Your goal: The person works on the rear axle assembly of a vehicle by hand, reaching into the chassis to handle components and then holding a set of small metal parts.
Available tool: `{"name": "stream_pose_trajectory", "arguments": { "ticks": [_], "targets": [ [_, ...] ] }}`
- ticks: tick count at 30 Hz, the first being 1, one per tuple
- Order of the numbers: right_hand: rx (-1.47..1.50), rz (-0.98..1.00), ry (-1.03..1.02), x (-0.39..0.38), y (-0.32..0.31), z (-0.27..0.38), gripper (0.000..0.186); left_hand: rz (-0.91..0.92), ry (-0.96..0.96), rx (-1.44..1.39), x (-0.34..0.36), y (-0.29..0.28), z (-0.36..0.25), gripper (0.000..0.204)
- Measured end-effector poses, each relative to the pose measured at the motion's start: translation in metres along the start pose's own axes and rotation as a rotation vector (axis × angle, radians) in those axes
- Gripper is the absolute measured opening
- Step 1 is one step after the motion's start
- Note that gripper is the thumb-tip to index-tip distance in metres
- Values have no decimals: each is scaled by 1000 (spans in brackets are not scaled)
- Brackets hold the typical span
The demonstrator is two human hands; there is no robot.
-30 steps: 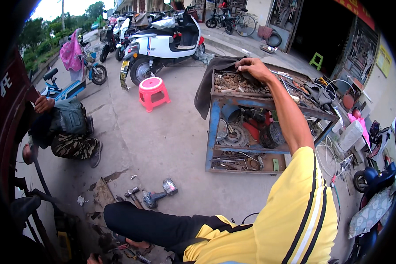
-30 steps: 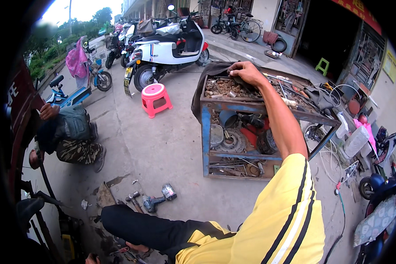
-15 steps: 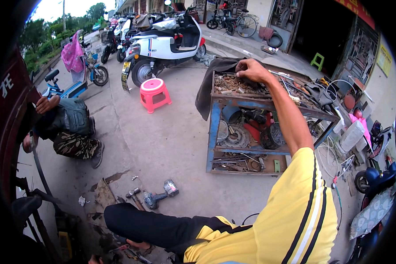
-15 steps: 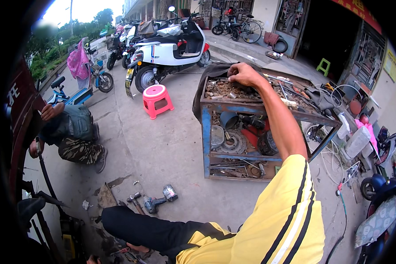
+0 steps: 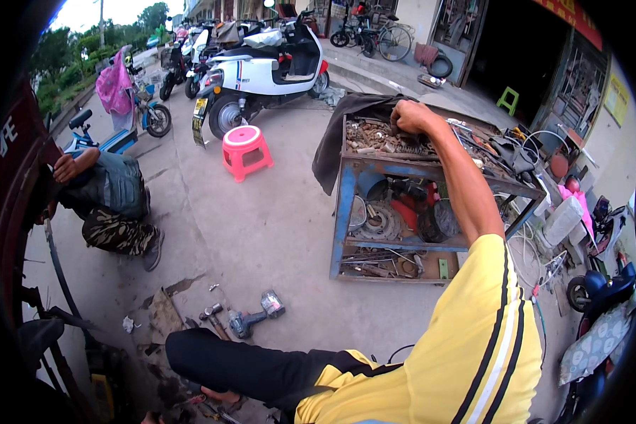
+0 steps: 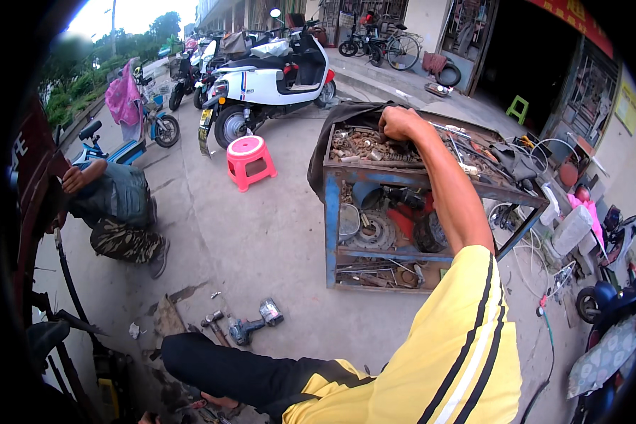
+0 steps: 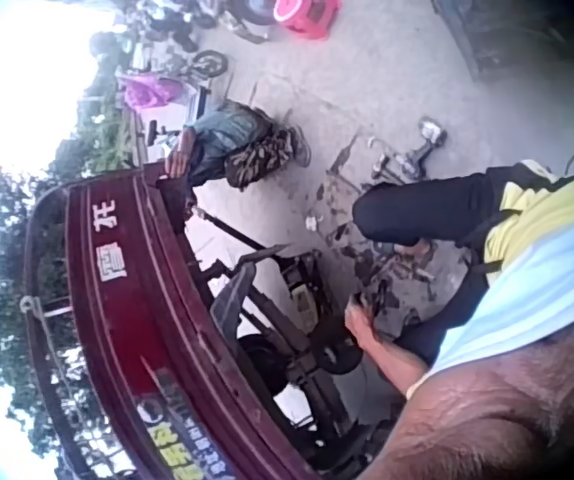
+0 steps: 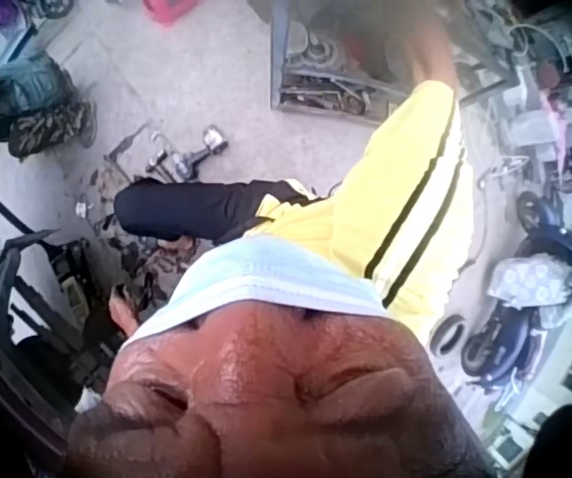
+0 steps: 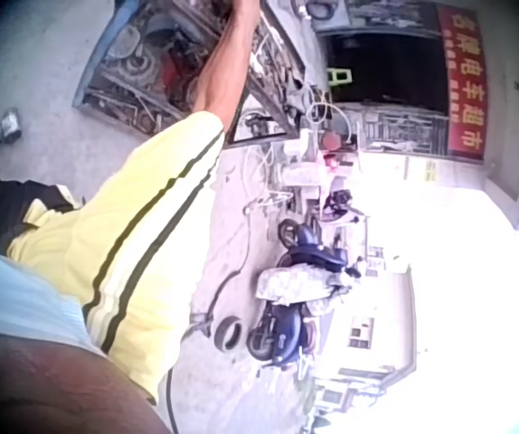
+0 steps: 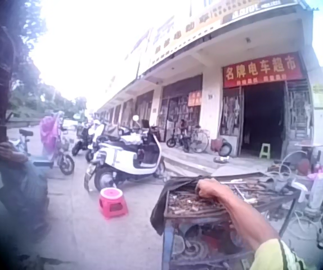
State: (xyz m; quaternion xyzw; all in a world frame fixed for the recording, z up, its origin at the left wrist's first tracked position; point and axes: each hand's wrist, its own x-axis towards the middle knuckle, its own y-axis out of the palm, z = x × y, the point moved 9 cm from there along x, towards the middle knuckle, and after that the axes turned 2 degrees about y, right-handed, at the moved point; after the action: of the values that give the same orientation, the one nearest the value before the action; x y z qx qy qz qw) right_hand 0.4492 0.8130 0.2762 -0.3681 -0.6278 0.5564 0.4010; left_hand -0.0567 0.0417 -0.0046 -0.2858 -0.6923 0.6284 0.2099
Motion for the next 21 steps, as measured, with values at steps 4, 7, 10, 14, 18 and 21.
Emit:
{"name": "stream_pose_trajectory", "arguments": {
  "ticks": [4, 7, 10, 14, 18, 21],
  "targets": [
    [127, -88, -2, 20, 5, -6, 34, 27, 18, 18, 4, 22, 16, 42],
    [110, -75, -87, 30, 18, 4, 39, 33, 50, 33, 7, 27, 20, 43],
    [-94, -54, -65, 21, 29, 18, 33, 20, 46, 26, 6, 25, 17, 43],
    [-113, -103, 34, 25, 17, 6, 40, 2, 36, 6, 3, 20, 19, 42],
    [-106, -175, 116, 31, 9, -11, 31, 71, -22, 1, 2, 15, 17, 40],
    [-125, -179, 154, 25, -3, -9, 33, 103, -57, -4, -3, 14, 20, 40]
  ]
}}
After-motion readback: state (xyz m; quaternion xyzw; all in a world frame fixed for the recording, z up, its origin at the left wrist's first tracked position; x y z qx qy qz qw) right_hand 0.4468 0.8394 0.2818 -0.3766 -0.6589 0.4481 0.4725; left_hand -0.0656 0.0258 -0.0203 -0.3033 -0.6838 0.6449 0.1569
